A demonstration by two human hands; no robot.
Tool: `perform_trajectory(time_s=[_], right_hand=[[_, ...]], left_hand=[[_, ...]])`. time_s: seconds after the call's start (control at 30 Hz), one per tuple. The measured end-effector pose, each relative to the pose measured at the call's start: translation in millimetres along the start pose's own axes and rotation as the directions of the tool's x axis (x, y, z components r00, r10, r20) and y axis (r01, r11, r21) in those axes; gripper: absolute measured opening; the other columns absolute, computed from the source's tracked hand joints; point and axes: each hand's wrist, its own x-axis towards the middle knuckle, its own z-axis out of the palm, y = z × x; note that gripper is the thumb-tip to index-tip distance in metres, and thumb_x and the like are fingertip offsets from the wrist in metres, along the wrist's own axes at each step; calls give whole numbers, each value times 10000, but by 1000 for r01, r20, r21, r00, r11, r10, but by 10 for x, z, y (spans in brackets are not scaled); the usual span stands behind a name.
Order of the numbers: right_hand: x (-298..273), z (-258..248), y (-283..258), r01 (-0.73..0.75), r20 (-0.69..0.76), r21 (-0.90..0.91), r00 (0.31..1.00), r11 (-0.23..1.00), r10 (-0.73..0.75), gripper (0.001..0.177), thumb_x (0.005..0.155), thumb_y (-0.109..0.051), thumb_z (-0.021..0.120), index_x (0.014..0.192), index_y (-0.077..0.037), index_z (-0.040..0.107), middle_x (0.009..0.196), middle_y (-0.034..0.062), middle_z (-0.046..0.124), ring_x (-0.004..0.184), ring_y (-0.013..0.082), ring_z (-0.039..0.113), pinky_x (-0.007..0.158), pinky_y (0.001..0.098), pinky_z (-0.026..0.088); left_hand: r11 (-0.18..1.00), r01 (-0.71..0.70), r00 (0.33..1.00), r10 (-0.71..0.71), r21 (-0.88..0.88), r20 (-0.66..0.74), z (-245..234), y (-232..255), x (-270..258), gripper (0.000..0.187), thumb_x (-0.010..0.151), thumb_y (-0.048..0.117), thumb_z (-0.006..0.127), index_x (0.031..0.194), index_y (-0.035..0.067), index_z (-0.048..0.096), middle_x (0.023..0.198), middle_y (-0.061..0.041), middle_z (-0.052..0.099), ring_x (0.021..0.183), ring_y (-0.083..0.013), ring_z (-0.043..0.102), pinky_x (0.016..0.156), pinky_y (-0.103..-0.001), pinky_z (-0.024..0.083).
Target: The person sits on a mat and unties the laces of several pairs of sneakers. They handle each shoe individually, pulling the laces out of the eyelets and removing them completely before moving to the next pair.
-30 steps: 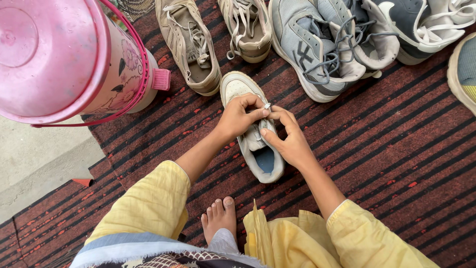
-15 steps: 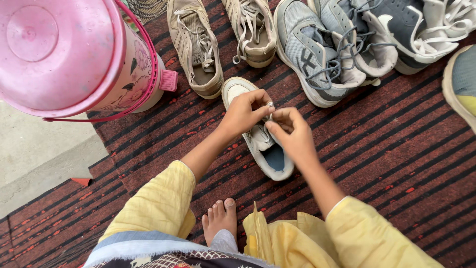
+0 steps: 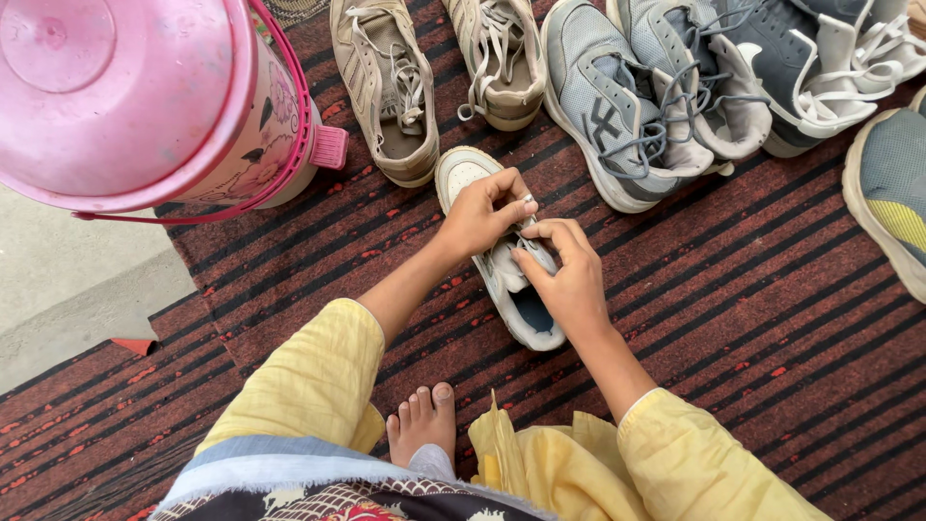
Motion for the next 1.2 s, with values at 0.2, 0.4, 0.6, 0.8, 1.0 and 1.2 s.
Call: perform_trajectory(time_s=[0.2,0.4,0.6,0.8,1.0,1.2], right_hand=[[22,28,48,-26,15,12,1000,1000,25,241,860,-97,779,1072,-37,682,1105,93,637,949,218,700,825,339,558],[0,29,71,2,20,13,1000,1000,-2,248,859,-115,786,1072,-44,682,1110,97,634,984,229,689,867,354,549],[-24,28,133,-103,66,184,994,978,93,365,850,-120,808,1117,-22,579,1138,103,651,1101,219,698,952,356,561],[-25,32,173,-150,68,111,987,983,143,441,815,-131,845,1099,-22,526,1146,112,601,1059,232,687,942,368,573],[-33,28,183,-75,51,144,996,987,68,395,823,-105,837,1082,-14,554,1164,113,543,1063,233,665,946,347,582],[-31,32,201,10,40,147,999,989,-16,355,821,-71,838,1049,-15,572,1184,121,540,1084,226,649,958,343,585]], left_hand=[[964,63,993,-86,-257,-77,53,-196,45,155,961,125,710,901,46,591,787,22,636,721,-36,557,660,-234,473],[913,-9,959,-107,-408,-262,93,-144,33,137,971,113,696,916,43,591,791,34,628,734,-37,579,686,-224,493],[447,-338,727,682,828,-72,-230,523,-116,500,706,233,756,1139,53,581,1028,-109,621,843,-318,646,741,-368,514],[637,-423,905,252,644,344,-113,786,-60,252,878,72,623,1126,46,582,1097,-179,644,897,-390,704,743,-492,551],[570,-273,952,46,775,301,-8,477,21,260,955,252,589,1020,2,613,982,-202,697,855,-420,704,724,-524,562],[598,-129,921,-224,791,319,-104,251,168,292,849,350,650,807,84,761,797,-199,727,799,-397,711,786,-483,554]])
